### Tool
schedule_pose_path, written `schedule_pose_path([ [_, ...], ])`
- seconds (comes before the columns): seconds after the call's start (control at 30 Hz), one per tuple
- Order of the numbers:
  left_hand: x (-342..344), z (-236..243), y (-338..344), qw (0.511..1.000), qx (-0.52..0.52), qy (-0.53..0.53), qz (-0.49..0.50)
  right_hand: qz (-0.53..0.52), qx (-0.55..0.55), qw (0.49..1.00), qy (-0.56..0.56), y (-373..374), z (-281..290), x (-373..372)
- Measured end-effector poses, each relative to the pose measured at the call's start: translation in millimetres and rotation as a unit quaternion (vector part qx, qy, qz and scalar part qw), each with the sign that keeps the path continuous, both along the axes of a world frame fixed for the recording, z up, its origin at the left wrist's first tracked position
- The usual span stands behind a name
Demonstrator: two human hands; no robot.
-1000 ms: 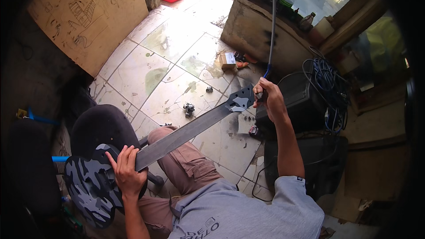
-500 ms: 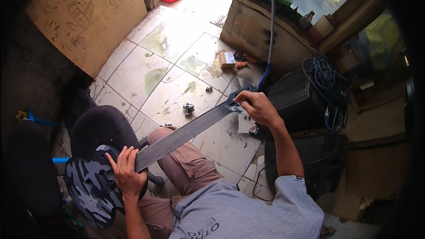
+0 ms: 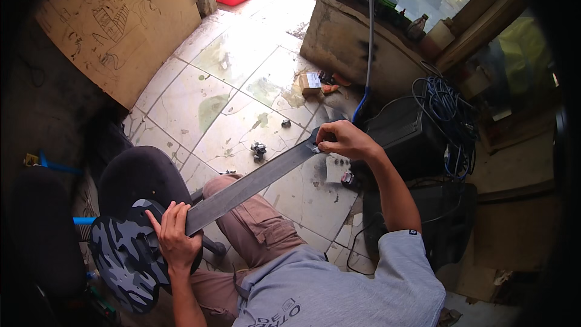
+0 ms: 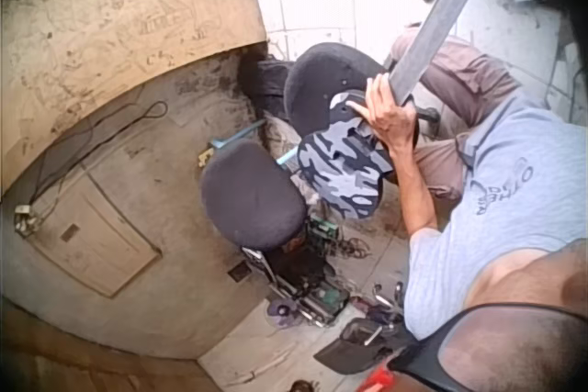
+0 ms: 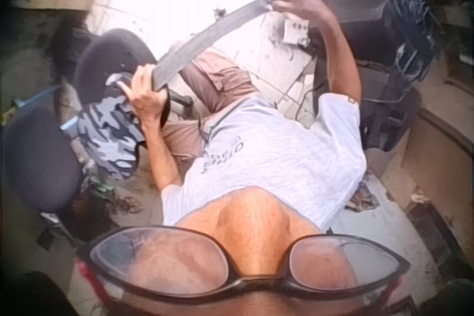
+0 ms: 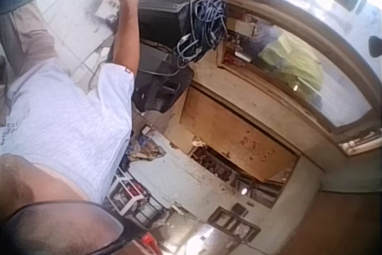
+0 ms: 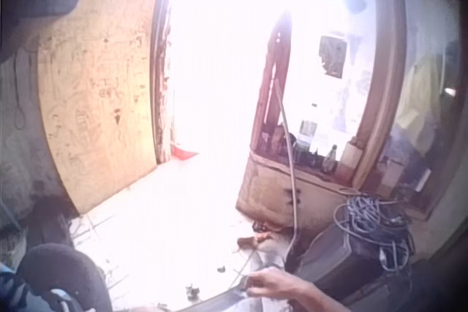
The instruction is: The person cleans a guitar body with a cloth, then picks up a small piece from the floor and attaches it to the headstock of the guitar neck.
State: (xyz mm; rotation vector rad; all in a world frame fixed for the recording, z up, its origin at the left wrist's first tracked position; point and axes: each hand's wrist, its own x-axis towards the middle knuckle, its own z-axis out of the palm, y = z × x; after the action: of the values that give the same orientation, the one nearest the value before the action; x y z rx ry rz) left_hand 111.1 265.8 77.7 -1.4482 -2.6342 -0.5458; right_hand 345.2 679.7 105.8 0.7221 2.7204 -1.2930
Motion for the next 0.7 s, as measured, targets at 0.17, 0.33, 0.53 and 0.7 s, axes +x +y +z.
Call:
schedule_pose_path([
  [0.17, 0.1, -0.1, 0.2, 1.0, 0.0, -0.002, 0.001, 0.032, -0.028, 0.999, -0.006, 10.0, -2.4, -1.2],
  [0.33, -0.2, -1.6, -0.1, 1.0, 0.002, 0.0, 0.002, 0.057, -0.039, 0.997, 0.02, 13.5, -6.2, -3.3],
  [0.53, 0.7, -0.4, 1.1, 1.0, 0.006, -0.003, 0.004, 0.092, 0.029, 0.995, -0.017, 9.8, -5.3, -9.0],
  [0.7, 0.5, 1.7, 1.5, 1.0, 0.007, -0.003, 0.01, 0.098, 0.093, 0.991, 0.019, 0.7, -10.6, -3.4],
])
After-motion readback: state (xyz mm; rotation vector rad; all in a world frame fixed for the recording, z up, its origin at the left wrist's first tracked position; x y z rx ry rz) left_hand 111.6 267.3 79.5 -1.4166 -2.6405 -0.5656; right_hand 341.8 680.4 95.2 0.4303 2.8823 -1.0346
